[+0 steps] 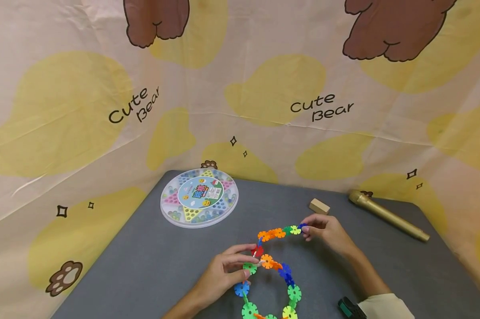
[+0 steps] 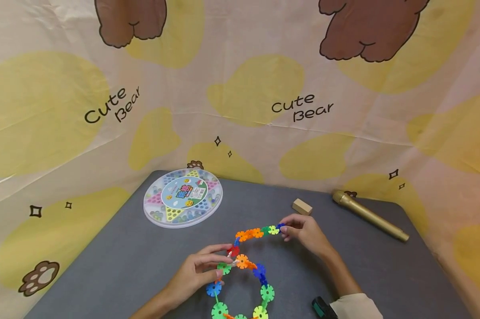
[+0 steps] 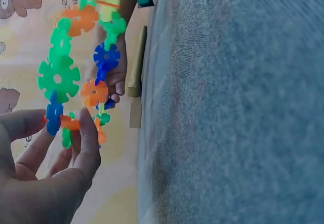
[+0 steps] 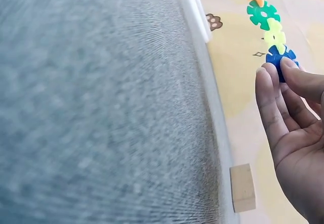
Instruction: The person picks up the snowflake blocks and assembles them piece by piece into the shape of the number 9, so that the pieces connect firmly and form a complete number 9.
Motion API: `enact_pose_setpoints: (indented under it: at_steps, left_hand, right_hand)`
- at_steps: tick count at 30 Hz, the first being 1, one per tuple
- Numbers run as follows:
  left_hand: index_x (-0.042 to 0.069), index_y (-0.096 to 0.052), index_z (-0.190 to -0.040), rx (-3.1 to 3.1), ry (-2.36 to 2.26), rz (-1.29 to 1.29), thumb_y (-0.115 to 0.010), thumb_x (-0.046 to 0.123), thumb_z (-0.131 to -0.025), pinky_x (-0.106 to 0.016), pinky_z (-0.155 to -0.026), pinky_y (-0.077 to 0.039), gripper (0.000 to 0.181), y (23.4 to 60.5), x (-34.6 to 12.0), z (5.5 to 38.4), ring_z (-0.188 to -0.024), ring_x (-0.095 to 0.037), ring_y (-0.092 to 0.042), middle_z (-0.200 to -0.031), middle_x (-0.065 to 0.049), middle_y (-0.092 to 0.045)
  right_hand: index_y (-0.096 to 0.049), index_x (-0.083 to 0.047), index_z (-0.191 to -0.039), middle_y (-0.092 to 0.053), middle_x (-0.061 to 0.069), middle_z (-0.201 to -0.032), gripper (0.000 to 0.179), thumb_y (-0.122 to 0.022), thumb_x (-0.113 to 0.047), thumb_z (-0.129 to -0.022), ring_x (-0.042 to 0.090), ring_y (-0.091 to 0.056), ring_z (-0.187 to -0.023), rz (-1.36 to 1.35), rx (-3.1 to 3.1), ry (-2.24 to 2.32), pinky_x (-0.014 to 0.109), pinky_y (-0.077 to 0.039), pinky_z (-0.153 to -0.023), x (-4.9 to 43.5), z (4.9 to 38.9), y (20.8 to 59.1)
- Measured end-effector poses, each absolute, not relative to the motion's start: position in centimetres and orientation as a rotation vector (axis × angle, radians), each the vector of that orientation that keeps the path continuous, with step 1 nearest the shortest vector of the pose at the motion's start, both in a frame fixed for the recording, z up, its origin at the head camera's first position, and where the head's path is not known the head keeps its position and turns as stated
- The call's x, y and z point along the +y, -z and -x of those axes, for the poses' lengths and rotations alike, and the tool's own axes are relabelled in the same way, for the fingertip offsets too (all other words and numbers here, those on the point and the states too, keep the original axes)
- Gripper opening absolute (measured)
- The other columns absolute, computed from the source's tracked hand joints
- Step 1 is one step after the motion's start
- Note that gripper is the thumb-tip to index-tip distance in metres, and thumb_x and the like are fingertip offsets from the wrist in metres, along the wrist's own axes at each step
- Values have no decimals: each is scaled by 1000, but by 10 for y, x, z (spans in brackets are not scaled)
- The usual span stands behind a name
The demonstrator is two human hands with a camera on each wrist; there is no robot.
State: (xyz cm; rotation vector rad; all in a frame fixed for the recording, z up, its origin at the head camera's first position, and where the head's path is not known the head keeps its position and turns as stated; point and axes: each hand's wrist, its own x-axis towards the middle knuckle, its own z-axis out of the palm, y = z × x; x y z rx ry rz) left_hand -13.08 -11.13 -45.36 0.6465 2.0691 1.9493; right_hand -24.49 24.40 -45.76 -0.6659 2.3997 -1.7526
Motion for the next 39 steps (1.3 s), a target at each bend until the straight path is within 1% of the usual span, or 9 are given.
enact_pose_setpoints:
  at_steps: [4, 10, 11, 13, 17, 18, 25, 34, 39]
  left_hand:
    - [-5, -74, -126, 1923, -2034, -647, -67, 4, -101, -34, -86, -64, 27, 452, -111, 132, -115, -39, -70, -154, -24, -51]
    - [-13, -74, -114, 1871, -2124, -719, -61, 4, -104, -42, -86, -64, 24, 447, -110, 131, -103, -17, -73, -155, -27, -49]
    - [-13, -74, -113, 1857, -2133, -731, -57, 2, -105, -43, -86, -64, 25, 445, -110, 131, -95, -12, -72, -155, -28, -48]
    - [-15, -73, -112, 1812, -2155, -758, -47, -2, -104, -44, -88, -64, 30, 443, -110, 130, -100, -12, -69, -156, -30, -45]
    - [-19, -67, -115, 1744, -2179, -827, -36, -13, -92, -44, -92, -63, 39, 438, -109, 129, -111, -17, -68, -157, -34, -39]
    - [-19, -66, -116, 1733, -2183, -843, -37, -15, -90, -43, -93, -62, 40, 437, -109, 129, -120, -21, -66, -157, -35, -38]
    - [-17, -67, -121, 1759, -2189, -916, -67, -10, -95, -31, -99, -58, 28, 434, -105, 131, -125, -25, -65, -157, -35, -37]
    - [-11, -69, -128, 1879, -2223, -1010, -73, -9, -93, -28, -97, -59, 35, 424, -106, 140, -122, -20, -69, -149, -36, -51]
    - [-8, -68, -133, 1907, -2245, -934, -78, -2, -93, -31, -93, -61, 41, 412, -108, 146, -113, -18, -73, -141, -22, -66]
  right_hand:
    - [-71, 8, -111, -72, 27, -95, 16, -71, -3, -100, 20, -74, -80, 661, 2379, 1746, 37, -65, -74, 245, 244, 461]
    - [-68, 11, -113, -70, 31, -97, 19, -70, -4, -101, 18, -74, -81, 665, 2325, 1745, 39, -65, -76, 246, 242, 464]
    - [-68, 11, -113, -70, 32, -97, 19, -70, -4, -102, 18, -74, -81, 667, 2313, 1747, 39, -65, -76, 246, 241, 464]
    - [-67, 12, -115, -69, 34, -99, 20, -69, -4, -102, 18, -74, -82, 679, 2295, 1745, 39, -65, -77, 245, 241, 464]
    - [-66, 12, -116, -67, 40, -100, 21, -68, -4, -103, 18, -75, -82, 707, 2272, 1743, 38, -65, -78, 244, 240, 463]
    - [-66, 12, -116, -66, 41, -101, 21, -67, -4, -103, 18, -75, -82, 714, 2267, 1743, 38, -65, -78, 244, 240, 463]
    - [-65, 13, -119, -65, 43, -102, 23, -67, -3, -103, 17, -74, -82, 708, 2218, 1757, 38, -65, -78, 244, 239, 463]
    - [-65, 11, -121, -70, 29, -98, 25, -67, -8, -104, 22, -75, -80, 683, 2189, 1703, 41, -65, -79, 243, 234, 463]
    - [-68, 8, -122, -72, 18, -100, 23, -67, -6, -103, 18, -73, -84, 678, 2189, 1587, 35, -64, -80, 241, 230, 462]
